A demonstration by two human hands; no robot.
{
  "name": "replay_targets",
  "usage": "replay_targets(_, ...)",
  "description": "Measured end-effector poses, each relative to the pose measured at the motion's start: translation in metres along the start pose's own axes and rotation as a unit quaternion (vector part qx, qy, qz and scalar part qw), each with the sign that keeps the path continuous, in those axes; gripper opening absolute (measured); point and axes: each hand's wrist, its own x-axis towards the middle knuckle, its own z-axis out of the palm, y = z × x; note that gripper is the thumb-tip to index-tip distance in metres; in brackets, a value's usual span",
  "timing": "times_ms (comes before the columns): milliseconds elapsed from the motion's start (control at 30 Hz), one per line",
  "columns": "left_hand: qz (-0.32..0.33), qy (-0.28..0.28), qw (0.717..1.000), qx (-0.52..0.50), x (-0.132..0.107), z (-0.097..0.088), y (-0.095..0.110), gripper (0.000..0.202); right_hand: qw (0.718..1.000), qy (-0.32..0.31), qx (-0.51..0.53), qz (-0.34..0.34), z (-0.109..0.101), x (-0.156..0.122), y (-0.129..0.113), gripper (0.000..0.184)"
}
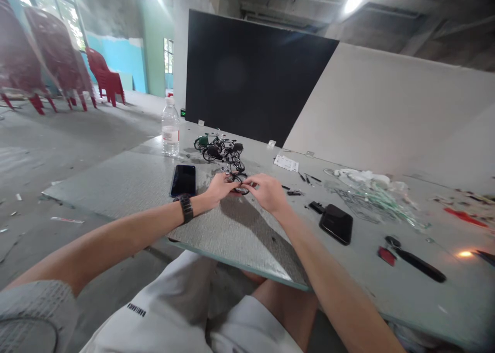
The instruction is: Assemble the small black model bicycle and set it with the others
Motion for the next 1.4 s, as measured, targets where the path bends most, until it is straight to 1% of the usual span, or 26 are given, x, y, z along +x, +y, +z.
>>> replay_targets(67,0.001,-0.002,1.0,-0.003,0.001,-0.001,-0.001,0.028,1.0,-0.001,0.008,-0.006,0.0,0.0,0.001,0.013)
replay_targets(167,0.001,-0.008,1.0,-0.002,0.003,-0.003,-0.004,0.012,1.0,-0.009,0.016,-0.017,-0.001,0.001,0.005,0.016)
replay_targets(233,0.002,-0.012,1.0,-0.001,0.004,-0.004,-0.005,0.008,0.999,-0.014,0.023,-0.02,0.0,0.001,0.008,0.017)
replay_targets(433,0.005,-0.003,1.0,0.009,0.003,-0.003,-0.005,0.023,0.999,-0.024,0.042,0.005,0.0,0.002,0.011,0.016)
replay_targets(567,-0.001,-0.005,1.0,0.019,0.001,-0.002,-0.005,0.03,0.999,-0.028,0.016,0.009,-0.001,0.002,0.009,0.015)
replay_targets(700,-0.007,0.013,0.999,0.031,-0.002,0.001,-0.001,0.04,0.999,-0.034,-0.017,0.007,-0.003,0.001,0.007,0.016)
replay_targets(833,-0.024,0.002,0.999,0.04,-0.007,0.005,0.006,0.046,0.997,-0.057,-0.046,0.009,-0.005,0.001,0.007,0.018)
replay_targets(933,-0.025,-0.006,0.999,0.037,-0.009,0.006,0.008,0.046,0.997,-0.068,-0.039,0.02,-0.005,0.001,0.007,0.016)
replay_targets(1033,-0.024,-0.007,0.999,0.028,-0.008,0.005,0.006,0.045,0.997,-0.064,-0.027,0.026,-0.005,0.002,0.007,0.012)
replay_targets(1200,-0.017,-0.009,0.999,0.032,-0.005,0.003,0.002,0.043,0.997,-0.049,-0.058,-0.001,-0.005,0.001,0.006,0.018)
replay_targets(1300,-0.014,-0.01,0.999,0.042,-0.004,0.003,0.002,0.041,0.996,-0.045,-0.078,-0.024,-0.006,0.001,0.005,0.017)
replay_targets(1400,-0.006,-0.015,0.999,0.046,-0.004,0.002,0.002,0.041,0.997,-0.049,-0.064,-0.013,-0.005,0.002,0.004,0.017)
